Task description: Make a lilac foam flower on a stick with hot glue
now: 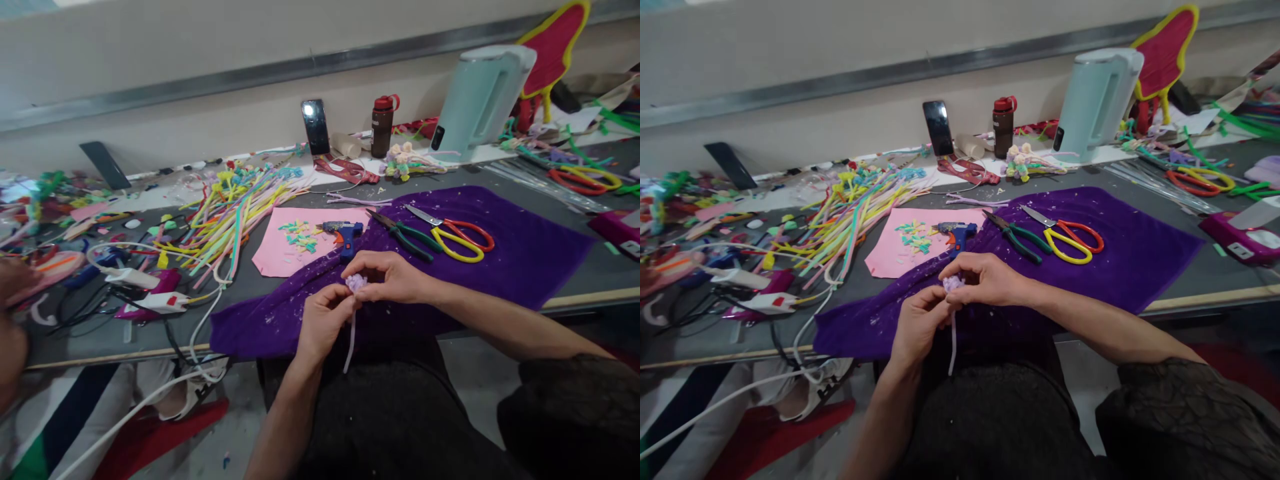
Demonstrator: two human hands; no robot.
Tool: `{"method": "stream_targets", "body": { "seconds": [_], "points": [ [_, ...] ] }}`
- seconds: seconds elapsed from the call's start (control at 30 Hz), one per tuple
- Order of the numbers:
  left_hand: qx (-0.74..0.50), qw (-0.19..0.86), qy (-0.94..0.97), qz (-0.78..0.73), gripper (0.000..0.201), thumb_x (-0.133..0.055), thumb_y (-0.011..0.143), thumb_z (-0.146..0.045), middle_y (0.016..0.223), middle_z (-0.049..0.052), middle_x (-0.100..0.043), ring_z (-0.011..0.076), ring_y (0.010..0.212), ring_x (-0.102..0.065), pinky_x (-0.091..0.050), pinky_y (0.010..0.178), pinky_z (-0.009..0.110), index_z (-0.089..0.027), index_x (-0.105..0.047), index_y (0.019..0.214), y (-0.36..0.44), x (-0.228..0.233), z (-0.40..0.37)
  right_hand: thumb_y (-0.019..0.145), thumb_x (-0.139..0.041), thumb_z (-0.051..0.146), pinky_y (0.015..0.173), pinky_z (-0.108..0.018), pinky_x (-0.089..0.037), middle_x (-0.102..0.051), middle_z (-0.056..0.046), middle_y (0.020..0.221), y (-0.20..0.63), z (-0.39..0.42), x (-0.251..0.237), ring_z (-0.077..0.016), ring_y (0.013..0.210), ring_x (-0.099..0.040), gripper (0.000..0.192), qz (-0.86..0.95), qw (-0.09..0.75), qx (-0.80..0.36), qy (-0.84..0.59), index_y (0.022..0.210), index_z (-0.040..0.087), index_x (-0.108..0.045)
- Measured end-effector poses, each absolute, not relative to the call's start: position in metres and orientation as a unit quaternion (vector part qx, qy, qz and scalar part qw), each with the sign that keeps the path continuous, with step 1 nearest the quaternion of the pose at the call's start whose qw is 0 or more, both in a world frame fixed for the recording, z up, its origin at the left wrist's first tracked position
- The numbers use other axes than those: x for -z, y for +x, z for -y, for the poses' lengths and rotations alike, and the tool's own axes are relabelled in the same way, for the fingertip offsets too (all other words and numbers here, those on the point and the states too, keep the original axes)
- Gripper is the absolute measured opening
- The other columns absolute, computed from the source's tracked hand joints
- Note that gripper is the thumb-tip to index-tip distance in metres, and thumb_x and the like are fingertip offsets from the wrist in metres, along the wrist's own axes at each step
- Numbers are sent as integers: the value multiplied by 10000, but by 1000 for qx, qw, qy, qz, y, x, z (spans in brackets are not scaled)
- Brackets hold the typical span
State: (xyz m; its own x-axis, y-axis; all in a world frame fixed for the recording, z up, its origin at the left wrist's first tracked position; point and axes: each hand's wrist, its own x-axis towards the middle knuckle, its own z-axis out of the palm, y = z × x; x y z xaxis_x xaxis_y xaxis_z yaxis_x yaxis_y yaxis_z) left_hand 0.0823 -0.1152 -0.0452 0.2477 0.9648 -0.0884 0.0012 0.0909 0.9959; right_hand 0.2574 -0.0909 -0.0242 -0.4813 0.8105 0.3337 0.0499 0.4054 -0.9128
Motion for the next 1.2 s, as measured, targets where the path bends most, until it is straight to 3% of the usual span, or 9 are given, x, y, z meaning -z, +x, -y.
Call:
{"method": "stream_targets", "body": {
  "seconds": [0.23,0.43,0.8,1.2],
  "points": [
    [-512,676,341,-405,187,-704,613,-246,602,8,-632,16,366,-415,-280,333,117,-128,-619,731,66,47,107,749,-622,286,520,-196,-441,-614,-19,854,281,92,4,-81,607,-543,252,641,486,-448,-391,973,170,-618],
    [-536,688,313,-375,149,-688,617,-216,583,-2,-614,2,348,-392,-289,333,102,-123,-601,694,52,44,103,754,-606,265,480,-200,-417,-605,13,643,284,87,14,-88,516,-541,145,692,405,-382,-460,837,156,-652],
    [-532,647,360,-410,154,-683,660,-250,553,-16,-599,18,352,-424,-296,327,122,-122,-639,732,50,49,95,786,-571,225,653,-245,-448,-666,-23,784,276,86,26,-130,698,-606,127,807,292,-251,-447,874,171,-645],
    [-499,643,399,-423,175,-663,689,-287,556,-5,-602,14,341,-385,-266,334,146,-120,-653,737,51,50,100,813,-544,251,674,-282,-455,-653,-38,820,276,83,33,-155,731,-603,149,828,249,-227,-448,914,185,-630]
  ]
}}
